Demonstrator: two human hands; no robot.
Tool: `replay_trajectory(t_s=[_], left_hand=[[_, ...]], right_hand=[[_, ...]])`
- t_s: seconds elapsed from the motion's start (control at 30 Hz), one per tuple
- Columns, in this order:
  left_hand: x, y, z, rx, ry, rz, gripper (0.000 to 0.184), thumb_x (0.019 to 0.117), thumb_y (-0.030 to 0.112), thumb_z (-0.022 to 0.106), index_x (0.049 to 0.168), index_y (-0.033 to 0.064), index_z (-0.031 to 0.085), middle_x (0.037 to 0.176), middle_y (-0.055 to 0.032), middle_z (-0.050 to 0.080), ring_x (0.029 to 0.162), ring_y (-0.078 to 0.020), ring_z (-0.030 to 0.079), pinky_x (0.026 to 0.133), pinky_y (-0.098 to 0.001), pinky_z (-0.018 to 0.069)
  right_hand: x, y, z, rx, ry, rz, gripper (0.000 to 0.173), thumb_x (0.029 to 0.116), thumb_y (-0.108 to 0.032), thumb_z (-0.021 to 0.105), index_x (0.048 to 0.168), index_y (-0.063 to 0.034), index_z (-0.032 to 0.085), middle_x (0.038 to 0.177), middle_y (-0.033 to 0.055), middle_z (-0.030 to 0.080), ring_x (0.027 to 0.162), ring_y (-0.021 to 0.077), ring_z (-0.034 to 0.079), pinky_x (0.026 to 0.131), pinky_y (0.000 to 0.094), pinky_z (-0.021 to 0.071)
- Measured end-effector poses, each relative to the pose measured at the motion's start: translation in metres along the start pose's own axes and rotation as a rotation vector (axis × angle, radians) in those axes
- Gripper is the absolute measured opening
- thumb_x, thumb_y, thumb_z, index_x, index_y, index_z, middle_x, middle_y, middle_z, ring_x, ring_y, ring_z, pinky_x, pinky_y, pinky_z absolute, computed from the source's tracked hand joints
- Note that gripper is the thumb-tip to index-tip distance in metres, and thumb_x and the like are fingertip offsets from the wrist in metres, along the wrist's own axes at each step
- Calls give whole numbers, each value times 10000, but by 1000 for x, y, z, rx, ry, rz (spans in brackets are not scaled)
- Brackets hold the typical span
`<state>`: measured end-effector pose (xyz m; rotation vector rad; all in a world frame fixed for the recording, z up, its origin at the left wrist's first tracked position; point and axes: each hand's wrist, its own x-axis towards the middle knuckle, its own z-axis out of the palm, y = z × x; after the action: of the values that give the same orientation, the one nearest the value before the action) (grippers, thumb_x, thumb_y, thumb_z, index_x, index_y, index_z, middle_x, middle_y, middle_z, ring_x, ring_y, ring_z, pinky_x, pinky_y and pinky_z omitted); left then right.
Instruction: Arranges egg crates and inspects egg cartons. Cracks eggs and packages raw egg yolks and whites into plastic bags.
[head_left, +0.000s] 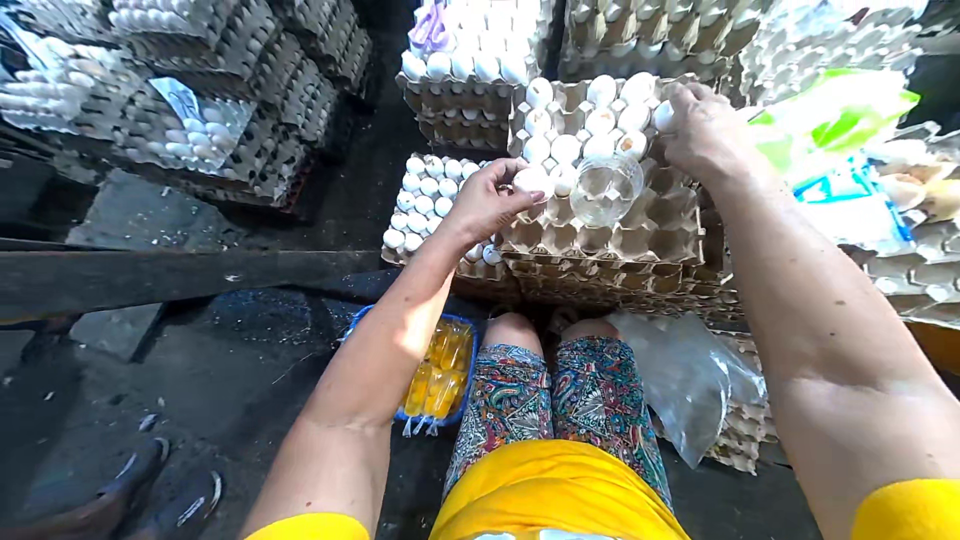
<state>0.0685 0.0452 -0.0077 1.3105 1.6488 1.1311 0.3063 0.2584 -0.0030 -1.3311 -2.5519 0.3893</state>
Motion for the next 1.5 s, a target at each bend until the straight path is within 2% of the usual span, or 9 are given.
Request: replay_trajectory(t_s=[0.13,0.33,0.47,0.53,0.67,0.8,0.9,1.2,1.5], left_hand=[[-4,15,2,-376,6,-127,304,1015,127,627,1289,11,562,1104,-77,674,966,-121,674,872,-278,565],[-4,28,12,-542,-44,-161,304,1059,156,550,1357,120,506,1109,-71,678,848,-105,693,718,-213,572],[-7,35,16,-551,-50,-145,326,1048,121,561,1370,123,506,1090,-69,683,858,-116,695,749,-239,582],[-9,39,16,-542,-46,-139,328,1046,112,561,1370,115,507,1072,-77,686,869,-129,699,764,-254,588],[-10,44,17,-512,-53,-120,345,1042,96,566,1380,122,501,1094,-84,691,913,-147,703,798,-273,587],[-9,46,21,-517,-66,-75,434,1011,66,606,1420,97,466,1180,-95,665,999,-168,697,867,-299,589],[-11,51,26,-506,-54,-42,462,976,1,633,1402,69,468,1203,-94,645,1041,-174,688,918,-325,588],[-15,62,38,-379,-74,51,509,915,-26,693,1381,67,511,1248,-83,604,1038,-151,653,880,-303,578],[-20,69,51,-363,-122,89,516,908,-26,706,1376,50,503,1237,-77,624,1060,-154,662,911,-322,583]], right_hand=[[9,9,4,-40,4,-65,618,844,37,729,1432,-11,546,1466,299,490,1343,579,427,1005,753,398],[21,19,-6,-53,-45,-105,535,845,30,747,1356,17,589,1441,299,512,1350,562,432,1024,745,384],[20,22,-10,66,-32,-48,520,851,-26,768,1338,4,590,1345,320,581,1298,560,495,1031,751,381],[14,26,-9,185,32,-31,623,840,-55,788,1397,-10,513,1310,301,609,1235,534,560,1005,729,415],[-6,23,-6,411,156,-152,784,842,-63,788,1508,-38,376,1366,188,620,1205,363,634,973,534,531],[-34,11,-3,485,321,-353,759,863,-52,753,1517,-9,371,1364,175,619,1242,298,621,1005,431,542],[-55,2,-3,482,463,-473,690,887,-48,744,1478,40,401,1351,186,634,1258,297,615,1047,416,523],[-109,-18,-1,669,683,-575,669,891,-3,745,1422,133,362,1336,230,629,1241,276,642,1041,395,553],[-138,-28,15,991,713,-580,720,875,36,750,1457,21,326,1380,133,602,1258,260,627,1024,428,575]])
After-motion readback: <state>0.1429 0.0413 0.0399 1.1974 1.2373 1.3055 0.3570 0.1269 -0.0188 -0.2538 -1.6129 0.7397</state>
